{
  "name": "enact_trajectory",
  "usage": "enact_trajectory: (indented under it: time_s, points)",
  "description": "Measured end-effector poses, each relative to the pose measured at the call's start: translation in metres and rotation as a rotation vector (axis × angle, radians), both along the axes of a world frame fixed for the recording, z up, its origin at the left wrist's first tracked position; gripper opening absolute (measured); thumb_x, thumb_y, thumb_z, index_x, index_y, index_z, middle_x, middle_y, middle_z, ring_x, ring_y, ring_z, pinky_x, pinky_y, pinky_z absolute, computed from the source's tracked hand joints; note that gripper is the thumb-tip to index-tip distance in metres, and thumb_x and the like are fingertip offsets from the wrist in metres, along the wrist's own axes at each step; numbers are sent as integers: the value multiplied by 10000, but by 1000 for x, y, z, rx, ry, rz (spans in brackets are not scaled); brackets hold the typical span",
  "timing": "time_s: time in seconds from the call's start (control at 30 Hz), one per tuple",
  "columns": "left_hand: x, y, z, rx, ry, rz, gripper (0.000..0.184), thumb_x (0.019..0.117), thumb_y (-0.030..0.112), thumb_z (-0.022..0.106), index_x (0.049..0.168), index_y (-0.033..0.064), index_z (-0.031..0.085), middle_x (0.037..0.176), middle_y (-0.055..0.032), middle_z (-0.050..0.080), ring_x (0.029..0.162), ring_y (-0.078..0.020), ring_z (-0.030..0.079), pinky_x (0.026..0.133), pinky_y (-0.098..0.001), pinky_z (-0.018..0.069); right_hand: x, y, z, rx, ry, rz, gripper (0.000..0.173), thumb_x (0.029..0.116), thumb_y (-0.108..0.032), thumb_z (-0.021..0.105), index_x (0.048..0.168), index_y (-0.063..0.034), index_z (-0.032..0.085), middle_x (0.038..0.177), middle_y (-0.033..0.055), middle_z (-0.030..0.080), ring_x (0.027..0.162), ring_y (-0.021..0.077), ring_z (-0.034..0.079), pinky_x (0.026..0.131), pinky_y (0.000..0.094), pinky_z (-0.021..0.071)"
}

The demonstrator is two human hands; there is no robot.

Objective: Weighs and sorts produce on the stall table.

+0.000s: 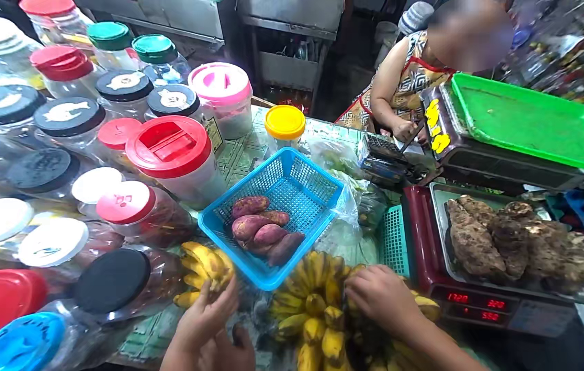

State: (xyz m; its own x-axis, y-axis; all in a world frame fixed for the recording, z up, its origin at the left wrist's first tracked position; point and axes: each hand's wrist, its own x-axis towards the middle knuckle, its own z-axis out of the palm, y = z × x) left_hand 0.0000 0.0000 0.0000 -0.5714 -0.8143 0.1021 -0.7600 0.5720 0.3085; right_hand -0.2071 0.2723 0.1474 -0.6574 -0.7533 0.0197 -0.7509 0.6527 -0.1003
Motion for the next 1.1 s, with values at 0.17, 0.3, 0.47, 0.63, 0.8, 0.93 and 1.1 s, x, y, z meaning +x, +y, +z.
enact_trajectory:
  time_s: [0.17,0.3,0.47,0.63,0.8,0.93,1.1]
  points:
    - [-12,3,27,149,89,18,470,985,318,599,1399,96,592,1325,-199,627,1243,-352,602,1032,-549,463,1,-2,-2,1,25,-2,314,1030,-426,510,1030,-241,764,1025,-61,750,1010,155,703,953,402,554]
    - [-10,10,32,260,82,40,483,1007,300,576,1395,13,578,1340,-249,615,1255,-392,595,1049,-591,449,1,-1,-3,-10,38,1,304,1026,-417,524,1021,-229,762,1025,-44,750,1003,176,706,934,414,561]
    - [-4,19,29,134,-12,64,499,1018,373,531,1247,-50,662,1232,-300,652,1183,-452,627,992,-636,465,1,-1,-2,15,10,-11,315,1034,-418,508,1035,-224,757,1040,-37,749,1023,181,702,954,416,551]
    - [-3,16,23,93,-64,66,535,1027,408,491,1146,-78,681,1125,-310,669,1123,-463,644,954,-620,483,0,-2,-3,20,4,-10,319,1038,-424,502,1038,-229,754,1041,-42,745,1018,175,697,945,405,549]
    - [-1,16,13,-49,-33,63,525,1008,406,506,990,-74,719,990,-290,712,1017,-456,693,935,-606,496,1,0,-3,2,-5,-29,312,1035,-431,510,1052,-243,758,1059,-57,747,1023,162,696,934,397,552]
    - [1,13,2,-15,-38,66,563,1005,447,436,1240,11,703,1213,-271,696,1180,-462,647,1029,-651,439,-1,0,-1,11,-8,-36,315,1032,-435,512,1054,-245,761,1071,-64,749,1018,164,697,916,397,556]
    - [9,2,-23,-12,-61,55,609,1017,505,393,1422,103,605,1478,-189,558,1383,-405,506,1149,-634,335,-2,-2,-1,25,-17,-38,321,1034,-439,504,1055,-244,758,1066,-61,749,1021,162,698,926,397,552]
